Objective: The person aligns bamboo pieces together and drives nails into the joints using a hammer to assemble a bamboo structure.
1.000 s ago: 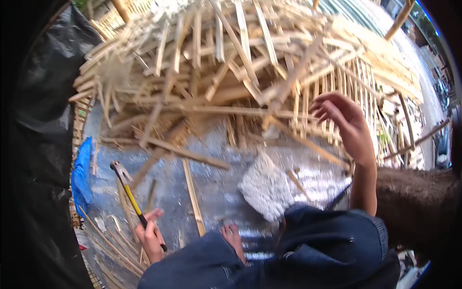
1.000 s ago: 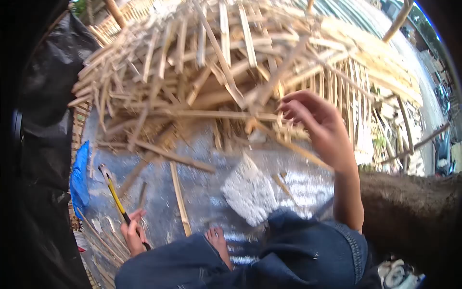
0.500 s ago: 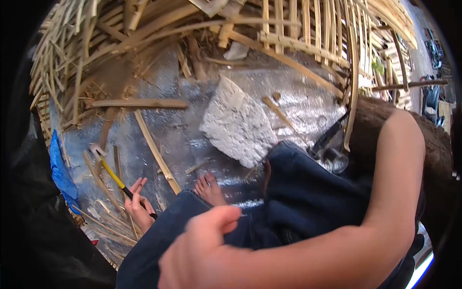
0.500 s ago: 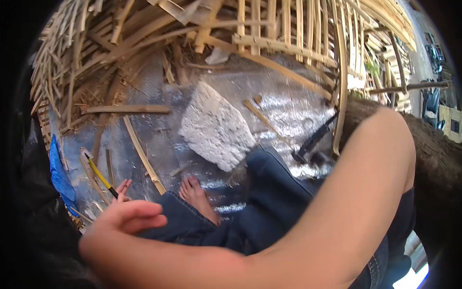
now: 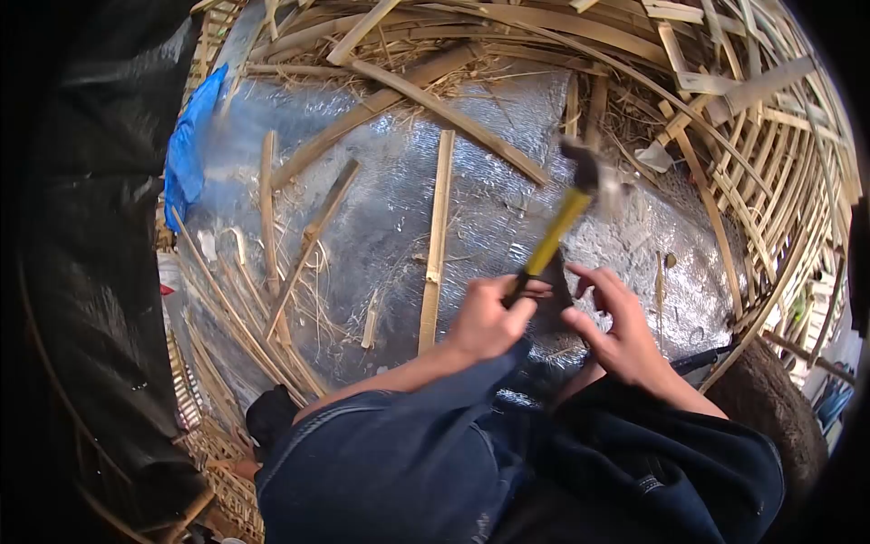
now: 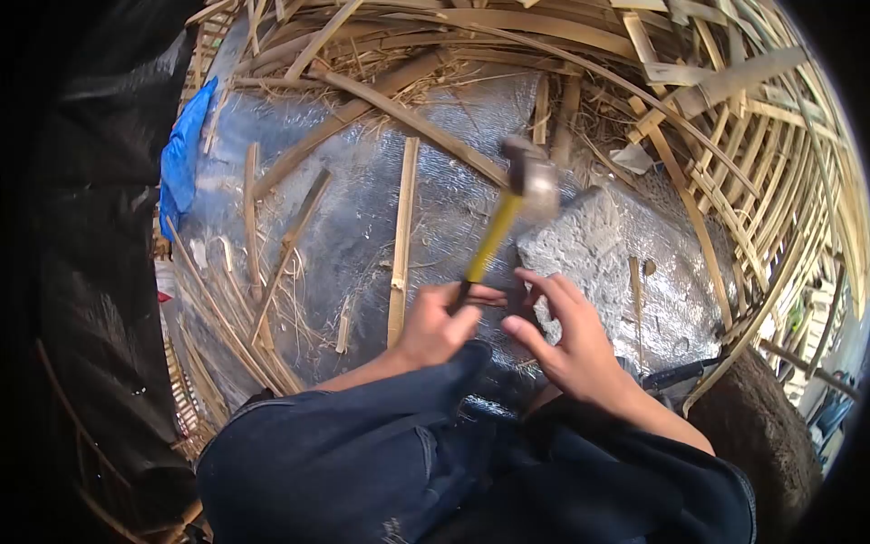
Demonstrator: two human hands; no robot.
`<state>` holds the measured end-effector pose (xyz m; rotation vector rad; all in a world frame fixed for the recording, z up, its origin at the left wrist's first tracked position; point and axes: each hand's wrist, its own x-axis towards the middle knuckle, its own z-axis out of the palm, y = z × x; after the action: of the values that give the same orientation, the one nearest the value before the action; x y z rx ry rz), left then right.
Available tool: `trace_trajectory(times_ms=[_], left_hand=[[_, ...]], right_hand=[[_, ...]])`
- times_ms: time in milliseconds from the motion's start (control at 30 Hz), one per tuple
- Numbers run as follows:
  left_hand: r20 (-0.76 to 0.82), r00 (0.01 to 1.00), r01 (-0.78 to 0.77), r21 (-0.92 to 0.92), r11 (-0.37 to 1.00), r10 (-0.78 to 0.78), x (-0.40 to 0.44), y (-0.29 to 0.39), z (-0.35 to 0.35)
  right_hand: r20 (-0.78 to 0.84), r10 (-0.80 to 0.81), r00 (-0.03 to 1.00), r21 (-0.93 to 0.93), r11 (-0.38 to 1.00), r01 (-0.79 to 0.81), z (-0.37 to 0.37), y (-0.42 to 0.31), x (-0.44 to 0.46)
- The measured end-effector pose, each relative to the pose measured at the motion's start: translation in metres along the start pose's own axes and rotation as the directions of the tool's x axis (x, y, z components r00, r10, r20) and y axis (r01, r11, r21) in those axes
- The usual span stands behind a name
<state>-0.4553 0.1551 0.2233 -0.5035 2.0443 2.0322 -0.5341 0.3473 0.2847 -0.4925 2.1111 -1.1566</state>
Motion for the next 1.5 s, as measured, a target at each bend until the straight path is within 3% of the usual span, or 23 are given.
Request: trace_trajectory(times_ms=[33,100,133,167,233,333,367,433,500,533,600,633,700,767,833,933,1033,1067,1100,1167,1300,1400,1500], left_hand=[[-0.012,0.991,-0.132,0.108,0.985,0.134,0.008,0.008,0.012],[0.124,0.992,-0.002,0.197,0.980,-0.023,0.012,0.032,0.026],[0.126,0.991,-0.064,0.196,0.978,0.039,0.012,0.033,0.036],[0.149,0.980,-0.162,0.209,0.964,0.132,0.013,0.027,0.044],[0.165,0.974,-0.192,0.222,0.956,0.157,0.016,0.030,0.048],[0.196,0.979,-0.113,0.292,0.950,0.056,0.015,0.043,0.030],[0.186,0.981,-0.102,0.296,0.950,0.048,0.013,0.039,0.020],[0.002,0.944,-0.294,0.459,0.838,0.330,0.013,0.018,-0.006],[-0.194,0.917,-0.206,0.520,0.829,0.349,0.009,-0.002,-0.036],[-0.198,0.917,-0.198,0.527,0.826,0.346,0.005,-0.014,-0.048],[-0.327,0.858,0.011,0.782,0.623,0.396,-0.007,-0.041,-0.068],[-0.337,0.855,0.029,0.789,0.613,0.393,-0.014,-0.055,-0.071],[-0.442,0.860,0.192,0.742,0.642,0.254,-0.025,-0.086,-0.071],[-0.437,0.865,0.205,0.756,0.622,0.247,-0.029,-0.105,-0.073],[-0.458,0.872,0.204,0.660,0.723,0.172,-0.028,-0.107,-0.071],[-0.469,0.873,0.217,0.623,0.751,0.137,-0.028,-0.105,-0.073],[-0.507,0.861,0.271,0.518,0.812,0.036,-0.029,-0.081,-0.080],[-0.517,0.856,0.232,0.376,0.897,-0.004,-0.032,-0.076,-0.087],[-0.520,0.853,0.193,0.224,0.955,-0.050,-0.033,-0.070,-0.092],[-0.545,0.829,-0.142,0.016,0.990,0.128,-0.029,-0.055,-0.098],[-0.453,0.880,-0.194,-0.067,0.979,0.144,-0.028,-0.024,-0.128],[-0.411,0.900,-0.208,-0.113,0.972,0.145,-0.026,-0.015,-0.135],[-0.346,0.927,-0.190,-0.094,0.977,0.147,-0.022,-0.009,-0.141]], right_hand=[[0.010,-0.001,1.000,-0.008,1.000,0.001,0.001,0.002,0.005],[-0.211,-0.035,0.977,0.032,0.999,0.042,0.007,0.013,0.008],[-0.237,0.002,0.971,0.287,0.956,0.068,0.013,0.012,0.010],[-0.230,0.115,0.966,0.367,0.930,-0.023,0.014,0.014,0.008],[-0.293,0.151,0.944,0.507,0.861,0.020,0.019,0.019,0.005],[-0.428,-0.024,0.904,0.490,0.834,0.254,0.007,0.011,0.010],[-0.437,0.012,0.899,0.559,0.787,0.261,-0.002,0.003,0.011],[-0.517,-0.024,0.856,0.507,0.797,0.328,-0.027,-0.002,0.016],[-0.661,-0.058,0.748,0.449,0.768,0.456,-0.057,0.005,0.021],[-0.678,-0.076,0.731,0.437,0.758,0.484,-0.072,0.008,0.019],[-0.702,-0.095,0.706,0.407,0.759,0.508,-0.096,0.017,0.013],[-0.707,-0.101,0.700,0.391,0.769,0.506,-0.102,0.023,0.010],[-0.787,0.045,0.616,0.413,0.780,0.471,-0.101,0.025,0.003],[-0.867,0.330,0.373,0.450,0.841,0.302,-0.089,0.009,0.006],[-0.846,0.290,0.447,0.467,0.809,0.357,-0.090,0.024,-0.001],[-0.802,0.380,0.460,0.543,0.784,0.300,-0.086,0.030,-0.005],[-0.741,0.402,0.538,0.602,0.752,0.267,-0.089,0.056,-0.022],[-0.715,0.322,0.620,0.601,0.735,0.312,-0.089,0.061,-0.027],[-0.722,0.335,0.606,0.601,0.737,0.309,-0.087,0.059,-0.027],[-0.713,0.300,0.634,0.587,0.749,0.306,-0.086,0.056,-0.028],[-0.708,0.258,0.658,0.583,0.739,0.338,-0.082,0.055,-0.022],[-0.718,0.336,0.610,0.566,0.792,0.230,-0.077,0.042,-0.015],[-0.700,0.311,0.643,0.563,0.795,0.228,-0.077,0.053,-0.017]])
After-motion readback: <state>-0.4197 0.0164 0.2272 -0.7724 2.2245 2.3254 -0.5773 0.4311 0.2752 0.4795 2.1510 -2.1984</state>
